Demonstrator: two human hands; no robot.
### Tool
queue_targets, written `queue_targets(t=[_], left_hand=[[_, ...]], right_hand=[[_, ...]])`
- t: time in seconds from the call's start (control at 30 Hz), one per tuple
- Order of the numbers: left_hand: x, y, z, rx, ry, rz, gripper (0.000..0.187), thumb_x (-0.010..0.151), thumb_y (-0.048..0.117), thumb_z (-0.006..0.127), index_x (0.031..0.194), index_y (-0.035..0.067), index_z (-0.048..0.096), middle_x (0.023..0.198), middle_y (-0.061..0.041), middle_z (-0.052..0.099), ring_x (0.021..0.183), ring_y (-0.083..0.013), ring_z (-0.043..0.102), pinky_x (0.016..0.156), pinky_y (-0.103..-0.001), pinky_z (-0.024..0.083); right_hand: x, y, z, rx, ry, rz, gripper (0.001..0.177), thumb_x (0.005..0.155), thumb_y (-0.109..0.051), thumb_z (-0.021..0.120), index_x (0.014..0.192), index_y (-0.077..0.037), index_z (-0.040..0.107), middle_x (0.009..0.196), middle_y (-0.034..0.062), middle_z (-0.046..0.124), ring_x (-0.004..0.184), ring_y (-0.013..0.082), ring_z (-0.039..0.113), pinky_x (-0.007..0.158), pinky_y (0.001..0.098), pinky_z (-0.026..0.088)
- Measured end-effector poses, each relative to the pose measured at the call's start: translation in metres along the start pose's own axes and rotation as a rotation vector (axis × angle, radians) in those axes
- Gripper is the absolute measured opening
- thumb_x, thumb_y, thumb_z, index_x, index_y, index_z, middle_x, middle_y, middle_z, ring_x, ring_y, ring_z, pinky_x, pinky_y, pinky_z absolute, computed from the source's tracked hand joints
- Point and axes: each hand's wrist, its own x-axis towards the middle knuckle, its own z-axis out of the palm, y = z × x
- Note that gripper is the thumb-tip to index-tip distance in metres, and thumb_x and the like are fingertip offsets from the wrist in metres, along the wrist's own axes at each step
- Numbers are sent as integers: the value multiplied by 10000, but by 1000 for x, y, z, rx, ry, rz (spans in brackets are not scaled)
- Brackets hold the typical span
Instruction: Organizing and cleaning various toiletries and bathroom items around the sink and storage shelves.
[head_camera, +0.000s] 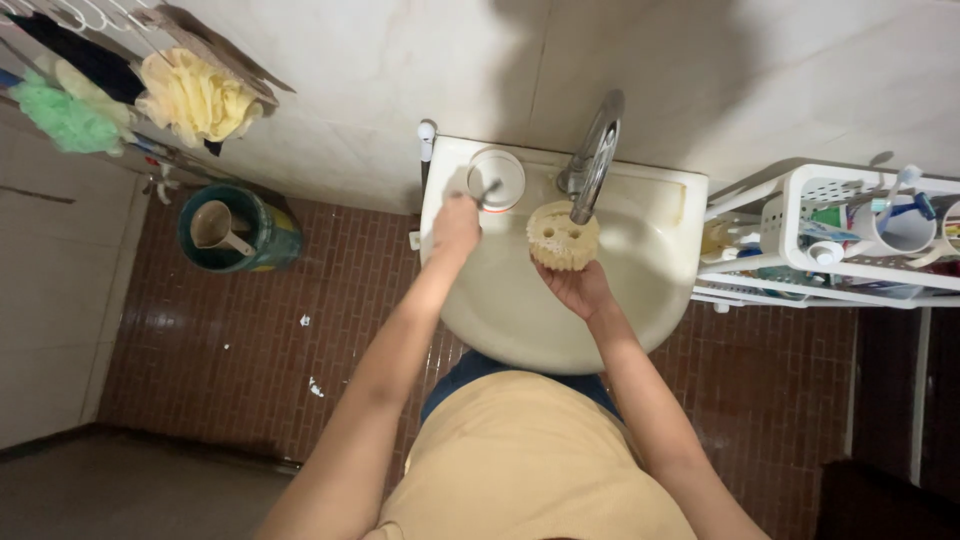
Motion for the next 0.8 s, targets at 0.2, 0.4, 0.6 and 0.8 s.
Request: queue_targets(t=[0.2,0.4,0.6,0.8], left_hand=[[3,-2,-24,11,116,-44,108,935,16,654,985,3,749,1190,-248,672,992,-433,710,847,-496,588],[-10,10,-46,-102,-117,2,252,750,-8,730,989,66,759,1146,-251,651,1026,-424,668,866,-482,555],[8,-30,20,49,11,-4,185,894,-4,684,1072,-24,729,1118,-249,700,1030,-411,714,901,-463,591],[-24,-32,-3,-417,311,211,317,786,18,797,1096,82,796,917,-195,736,820,-340,738,716,-409,586]], right_hand=[[3,-1,-10,-2,12,-7,464,1106,-246,381,1498,-4,428,1464,187,535,1298,337,586,1104,435,517],[3,0,-9,-82,92,-19,445,1113,-228,344,1496,-22,438,1452,176,551,1279,318,593,1089,429,520],[11,3,-14,-177,91,-47,408,1114,-220,404,1464,-23,475,1428,142,585,1266,277,609,1090,421,521],[21,4,-3,-330,99,-144,396,1081,-210,478,1432,-28,500,1374,104,635,1237,259,634,1039,432,552]])
